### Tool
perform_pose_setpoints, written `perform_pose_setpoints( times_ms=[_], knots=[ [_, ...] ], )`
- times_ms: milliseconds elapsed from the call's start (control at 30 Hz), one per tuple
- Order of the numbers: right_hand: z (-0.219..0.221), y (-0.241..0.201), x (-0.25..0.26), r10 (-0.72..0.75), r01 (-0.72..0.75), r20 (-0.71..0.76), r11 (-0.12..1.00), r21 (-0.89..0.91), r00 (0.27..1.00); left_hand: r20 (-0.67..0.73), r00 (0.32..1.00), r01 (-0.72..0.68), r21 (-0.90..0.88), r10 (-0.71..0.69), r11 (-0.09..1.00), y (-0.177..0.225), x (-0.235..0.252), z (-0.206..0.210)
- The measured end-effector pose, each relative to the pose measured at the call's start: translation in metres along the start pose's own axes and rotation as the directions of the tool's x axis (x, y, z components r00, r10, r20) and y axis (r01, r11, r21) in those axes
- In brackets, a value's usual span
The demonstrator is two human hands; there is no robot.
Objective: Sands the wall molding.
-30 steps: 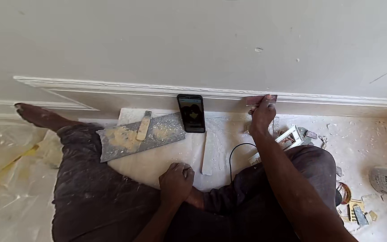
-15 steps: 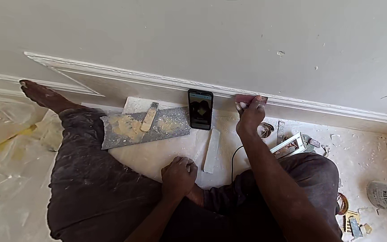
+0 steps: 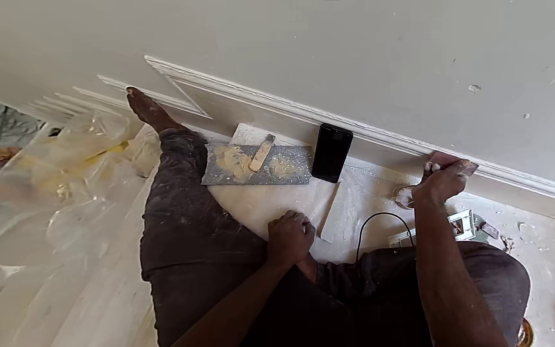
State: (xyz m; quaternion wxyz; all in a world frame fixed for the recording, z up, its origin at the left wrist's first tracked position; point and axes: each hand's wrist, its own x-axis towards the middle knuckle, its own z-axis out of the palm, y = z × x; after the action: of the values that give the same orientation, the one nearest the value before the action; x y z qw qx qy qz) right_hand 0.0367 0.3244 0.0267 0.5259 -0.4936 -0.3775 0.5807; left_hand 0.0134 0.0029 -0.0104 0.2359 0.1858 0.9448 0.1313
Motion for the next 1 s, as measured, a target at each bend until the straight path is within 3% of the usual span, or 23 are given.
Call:
perform_pose_setpoints(
  times_ms=[167,300,367,500,600,733,867,1000],
  knots=[
    [-0.012,-0.006,0.003,0.037,-0.033,0.075,0.998,-0.058,0.996,-0.027,1.0,-0.01,-0.023,0.009,1.0,-0.005,-0.005,-0.002],
    [-0.044,-0.022,0.065,-0.01,-0.011,-0.161,0.992,-0.129,0.987,-0.02,1.0,0.001,-0.026,-0.001,1.0,-0.005,-0.003,-0.002],
    [-0.041,-0.021,0.069,-0.06,0.029,-0.214,0.989,-0.145,0.975,-0.019,1.0,0.006,-0.01,-0.006,1.0,-0.001,-0.001,-0.001],
    [-0.017,-0.001,0.022,-0.078,0.063,-0.056,0.969,-0.239,0.995,-0.013,1.0,0.015,0.009,-0.015,1.0,0.003,0.0,-0.001],
    [-0.002,0.001,-0.002,0.006,-0.004,0.007,0.987,-0.161,1.0,-0.023,1.0,-0.001,-0.009,0.001,1.0,0.0,-0.002,-0.003],
    [-0.027,-0.02,0.037,0.081,-0.089,-0.054,0.98,-0.175,0.995,-0.041,0.999,-0.033,-0.06,0.031,0.998,-0.009,-0.003,-0.001],
    [-0.068,-0.036,0.109,-0.052,-0.002,-0.243,0.976,-0.217,0.969,-0.02,1.0,-0.018,-0.021,0.018,1.0,-0.002,-0.001,0.0],
    [-0.046,-0.017,0.089,-0.18,0.127,-0.204,0.961,-0.247,0.962,0.01,1.0,0.016,0.021,-0.016,1.0,0.006,-0.001,-0.004]
  ],
)
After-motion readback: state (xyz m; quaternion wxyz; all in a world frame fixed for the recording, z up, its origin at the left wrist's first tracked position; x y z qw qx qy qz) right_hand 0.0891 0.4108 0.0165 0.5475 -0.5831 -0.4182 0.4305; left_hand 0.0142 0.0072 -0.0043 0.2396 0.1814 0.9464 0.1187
